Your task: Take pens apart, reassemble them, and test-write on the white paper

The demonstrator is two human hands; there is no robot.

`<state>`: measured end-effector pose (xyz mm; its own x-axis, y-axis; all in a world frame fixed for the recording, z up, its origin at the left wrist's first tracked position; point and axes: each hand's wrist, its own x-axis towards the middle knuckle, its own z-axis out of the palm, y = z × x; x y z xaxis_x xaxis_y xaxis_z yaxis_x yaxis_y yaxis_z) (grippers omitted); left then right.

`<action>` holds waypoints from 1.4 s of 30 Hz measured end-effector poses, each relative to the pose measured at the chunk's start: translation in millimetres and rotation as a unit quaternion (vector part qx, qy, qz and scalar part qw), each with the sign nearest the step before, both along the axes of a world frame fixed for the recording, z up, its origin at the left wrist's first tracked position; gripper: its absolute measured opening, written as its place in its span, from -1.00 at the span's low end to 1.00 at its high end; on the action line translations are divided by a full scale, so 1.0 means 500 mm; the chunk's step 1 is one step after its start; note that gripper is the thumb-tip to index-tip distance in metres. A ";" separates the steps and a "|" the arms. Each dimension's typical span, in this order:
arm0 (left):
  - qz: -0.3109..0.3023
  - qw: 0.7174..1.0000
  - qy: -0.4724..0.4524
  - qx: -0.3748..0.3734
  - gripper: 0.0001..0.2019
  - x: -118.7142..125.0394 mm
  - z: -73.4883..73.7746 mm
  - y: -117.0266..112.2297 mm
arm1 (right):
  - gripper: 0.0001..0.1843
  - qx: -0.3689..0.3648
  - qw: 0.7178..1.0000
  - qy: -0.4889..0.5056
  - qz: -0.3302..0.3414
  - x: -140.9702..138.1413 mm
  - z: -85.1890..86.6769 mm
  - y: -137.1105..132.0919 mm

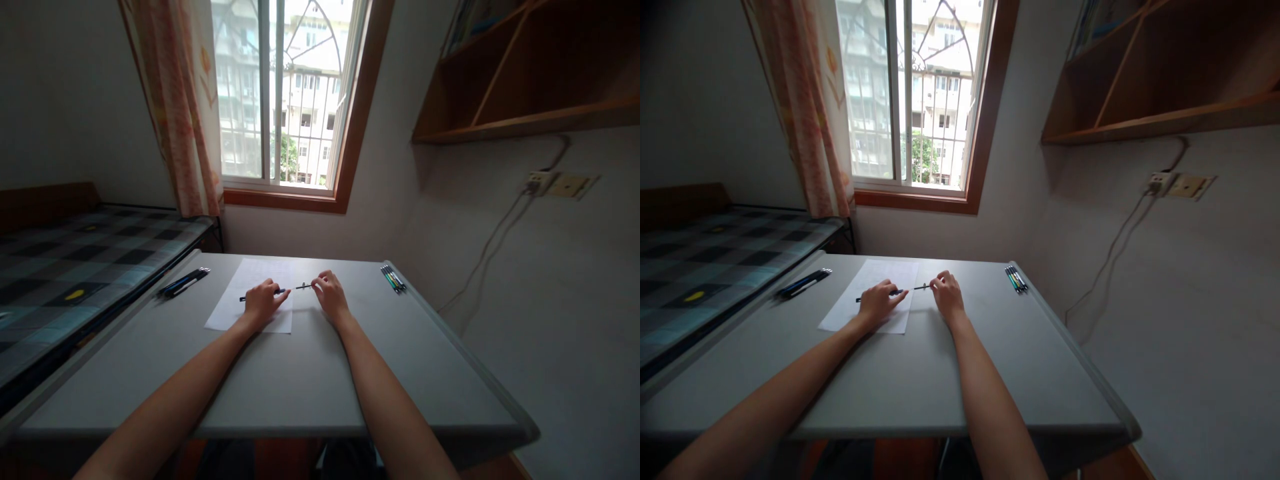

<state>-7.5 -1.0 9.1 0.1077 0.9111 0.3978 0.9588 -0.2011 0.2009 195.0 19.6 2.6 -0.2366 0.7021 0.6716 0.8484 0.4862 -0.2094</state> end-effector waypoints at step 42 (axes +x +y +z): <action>-0.017 1.000 -0.014 -0.017 -0.51 -0.009 -0.012 0.011 | -0.87 -0.112 0.972 0.029 -0.203 0.030 -0.048 0.019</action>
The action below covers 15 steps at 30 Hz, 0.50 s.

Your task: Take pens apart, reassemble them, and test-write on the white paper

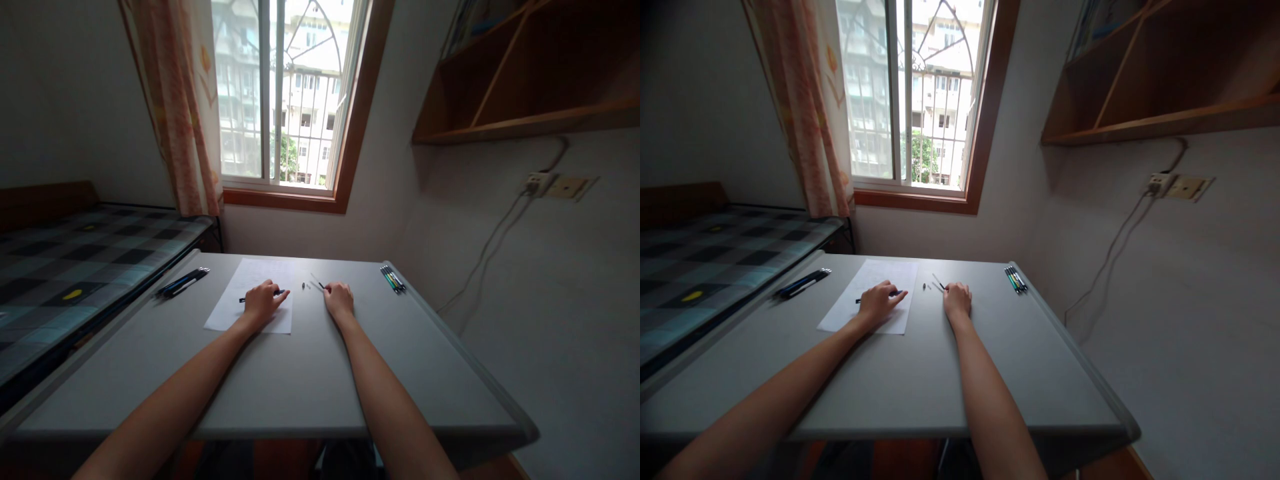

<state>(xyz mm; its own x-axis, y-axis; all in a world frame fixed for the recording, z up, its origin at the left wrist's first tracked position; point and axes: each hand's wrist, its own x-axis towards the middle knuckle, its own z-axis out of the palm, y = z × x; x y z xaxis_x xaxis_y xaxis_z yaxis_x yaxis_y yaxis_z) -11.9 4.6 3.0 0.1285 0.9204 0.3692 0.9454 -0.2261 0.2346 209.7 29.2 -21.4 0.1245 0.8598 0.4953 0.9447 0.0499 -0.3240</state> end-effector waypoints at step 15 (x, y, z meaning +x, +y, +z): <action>0.010 1.000 0.009 -0.020 -0.51 0.005 0.004 -0.002 | -0.74 -0.095 0.994 0.031 0.040 -0.012 0.024 -0.006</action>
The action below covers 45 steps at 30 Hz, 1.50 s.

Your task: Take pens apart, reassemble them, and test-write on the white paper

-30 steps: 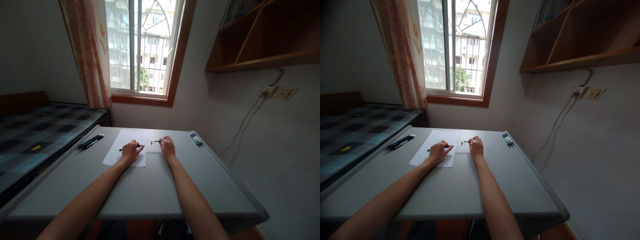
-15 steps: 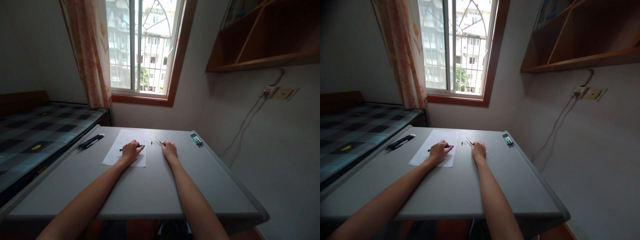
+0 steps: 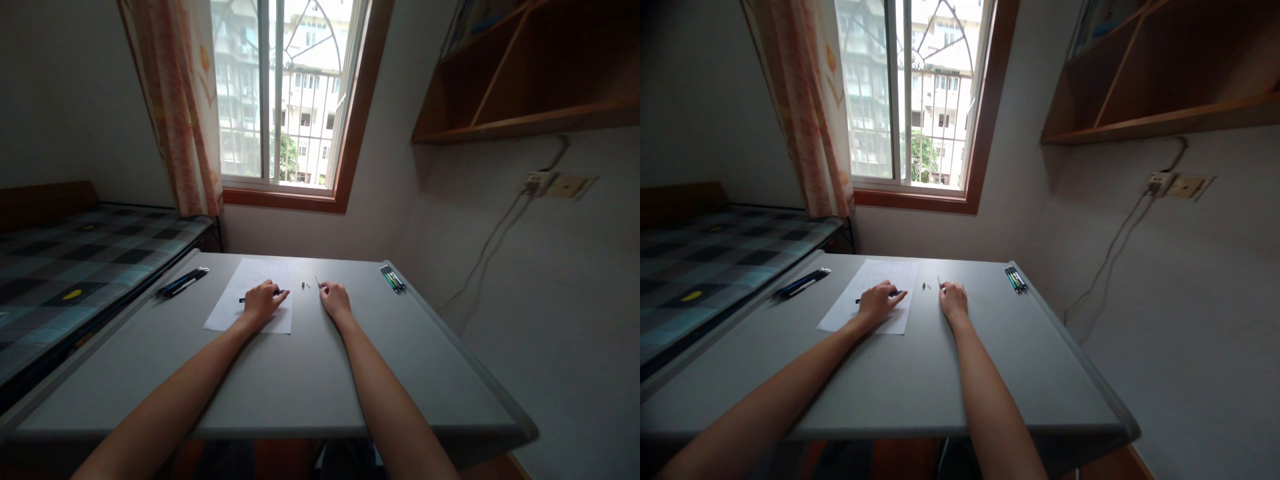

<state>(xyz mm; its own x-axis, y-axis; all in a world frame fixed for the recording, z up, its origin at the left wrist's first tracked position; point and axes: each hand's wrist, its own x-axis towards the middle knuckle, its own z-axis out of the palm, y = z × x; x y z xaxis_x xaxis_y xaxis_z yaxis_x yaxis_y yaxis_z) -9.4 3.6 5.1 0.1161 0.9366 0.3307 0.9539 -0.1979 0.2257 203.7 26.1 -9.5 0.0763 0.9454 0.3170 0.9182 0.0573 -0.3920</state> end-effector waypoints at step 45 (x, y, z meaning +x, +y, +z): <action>-0.006 1.000 -0.004 -0.004 -0.51 0.001 -0.003 0.002 | -0.75 -0.011 0.997 0.013 0.073 -0.011 -0.007 0.001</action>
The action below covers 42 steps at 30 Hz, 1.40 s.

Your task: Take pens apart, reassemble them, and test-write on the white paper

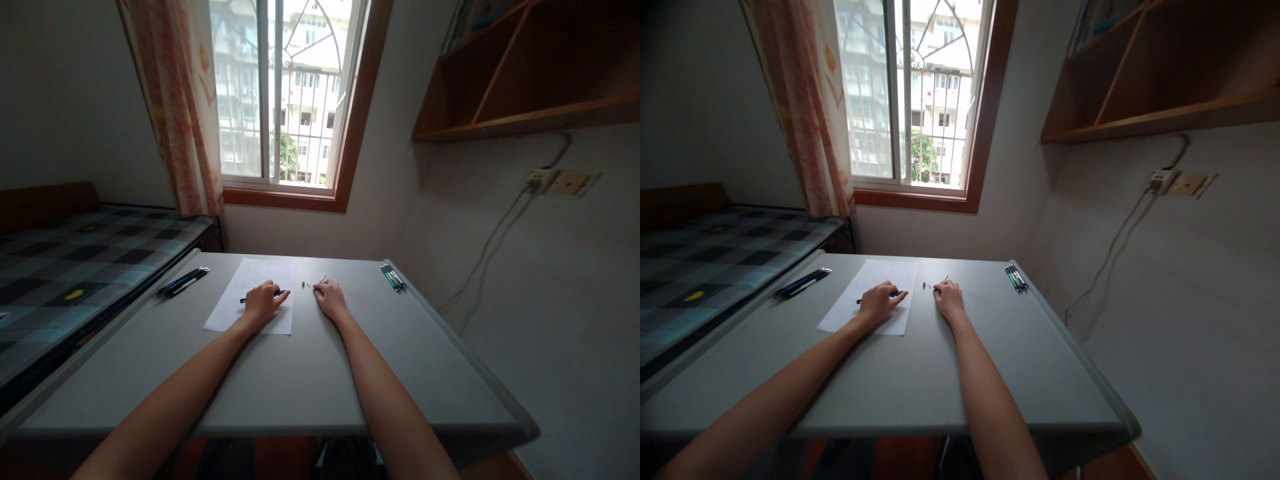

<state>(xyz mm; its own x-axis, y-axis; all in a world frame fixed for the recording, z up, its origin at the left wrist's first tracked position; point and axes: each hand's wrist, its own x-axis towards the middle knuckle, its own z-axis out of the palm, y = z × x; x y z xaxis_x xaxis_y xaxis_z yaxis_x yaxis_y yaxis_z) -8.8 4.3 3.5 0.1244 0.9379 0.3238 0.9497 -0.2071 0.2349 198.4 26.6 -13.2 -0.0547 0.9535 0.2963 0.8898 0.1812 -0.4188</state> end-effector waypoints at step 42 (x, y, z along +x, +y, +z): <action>0.013 1.000 0.004 -0.018 -0.54 0.004 0.009 -0.006 | -0.60 0.001 0.999 -0.033 -0.006 -0.004 -0.007 0.001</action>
